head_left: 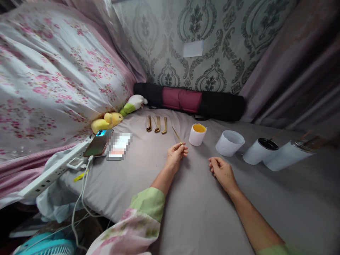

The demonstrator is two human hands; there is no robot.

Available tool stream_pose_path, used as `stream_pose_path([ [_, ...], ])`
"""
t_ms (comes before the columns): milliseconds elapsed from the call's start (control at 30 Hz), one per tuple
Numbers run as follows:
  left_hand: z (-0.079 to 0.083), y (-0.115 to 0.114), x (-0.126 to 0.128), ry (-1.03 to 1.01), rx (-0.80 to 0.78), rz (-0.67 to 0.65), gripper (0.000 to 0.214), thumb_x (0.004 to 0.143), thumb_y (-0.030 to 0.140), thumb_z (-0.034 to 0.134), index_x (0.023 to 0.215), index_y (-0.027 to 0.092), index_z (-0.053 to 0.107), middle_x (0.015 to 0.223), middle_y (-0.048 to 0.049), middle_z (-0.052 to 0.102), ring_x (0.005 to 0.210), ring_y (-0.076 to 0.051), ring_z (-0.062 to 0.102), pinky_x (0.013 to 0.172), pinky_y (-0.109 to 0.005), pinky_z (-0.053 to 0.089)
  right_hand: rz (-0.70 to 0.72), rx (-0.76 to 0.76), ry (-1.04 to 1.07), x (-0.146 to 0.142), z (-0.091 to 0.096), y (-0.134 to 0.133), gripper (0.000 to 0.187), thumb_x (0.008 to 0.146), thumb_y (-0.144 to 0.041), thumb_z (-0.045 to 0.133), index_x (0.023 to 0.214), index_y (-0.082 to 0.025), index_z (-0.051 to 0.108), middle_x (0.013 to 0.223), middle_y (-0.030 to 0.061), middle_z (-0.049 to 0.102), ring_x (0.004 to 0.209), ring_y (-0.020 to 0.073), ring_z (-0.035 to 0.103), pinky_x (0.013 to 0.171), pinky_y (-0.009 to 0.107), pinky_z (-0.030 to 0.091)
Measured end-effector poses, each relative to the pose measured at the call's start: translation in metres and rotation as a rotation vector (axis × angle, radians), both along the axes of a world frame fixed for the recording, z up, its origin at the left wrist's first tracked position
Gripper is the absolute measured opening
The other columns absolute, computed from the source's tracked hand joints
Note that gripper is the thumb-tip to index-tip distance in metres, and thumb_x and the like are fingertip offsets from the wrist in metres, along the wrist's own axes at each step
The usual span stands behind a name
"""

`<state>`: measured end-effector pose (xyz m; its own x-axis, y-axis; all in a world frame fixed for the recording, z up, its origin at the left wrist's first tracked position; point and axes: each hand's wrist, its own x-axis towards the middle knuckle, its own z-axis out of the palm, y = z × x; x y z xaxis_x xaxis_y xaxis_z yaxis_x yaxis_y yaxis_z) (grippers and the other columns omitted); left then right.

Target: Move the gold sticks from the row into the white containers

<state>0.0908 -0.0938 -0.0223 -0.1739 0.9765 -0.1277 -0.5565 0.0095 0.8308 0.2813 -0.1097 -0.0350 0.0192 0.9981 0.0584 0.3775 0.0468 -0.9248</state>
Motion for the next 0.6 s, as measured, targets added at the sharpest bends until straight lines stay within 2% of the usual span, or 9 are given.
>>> stream_pose_path([
  [300, 0.004, -0.018, 0.016, 0.092, 0.021, 0.012, 0.031, 0.066, 0.029, 0.064, 0.090, 0.009, 0.061, 0.072, -0.0065, 0.061, 0.054, -0.009, 0.054, 0.049, -0.022, 0.043, 0.003, -0.002, 0.004, -0.001, 0.001, -0.001, 0.039, 0.076, -0.050, 0.043, 0.083, -0.014, 0.057, 0.062, 0.0031, 0.055, 0.046, 0.0096, 0.047, 0.041, 0.020, 0.036],
  [600, 0.005, -0.025, 0.022, 0.222, 0.040, 0.023, 0.031, 0.068, 0.030, 0.061, 0.092, 0.010, 0.062, 0.072, -0.0062, 0.062, 0.052, -0.009, 0.054, 0.048, -0.022, 0.042, 0.018, -0.015, 0.009, 0.000, 0.000, -0.001, 0.039, 0.077, -0.050, 0.043, 0.085, -0.014, 0.057, 0.063, 0.0028, 0.055, 0.046, 0.0093, 0.046, 0.040, 0.020, 0.036],
])
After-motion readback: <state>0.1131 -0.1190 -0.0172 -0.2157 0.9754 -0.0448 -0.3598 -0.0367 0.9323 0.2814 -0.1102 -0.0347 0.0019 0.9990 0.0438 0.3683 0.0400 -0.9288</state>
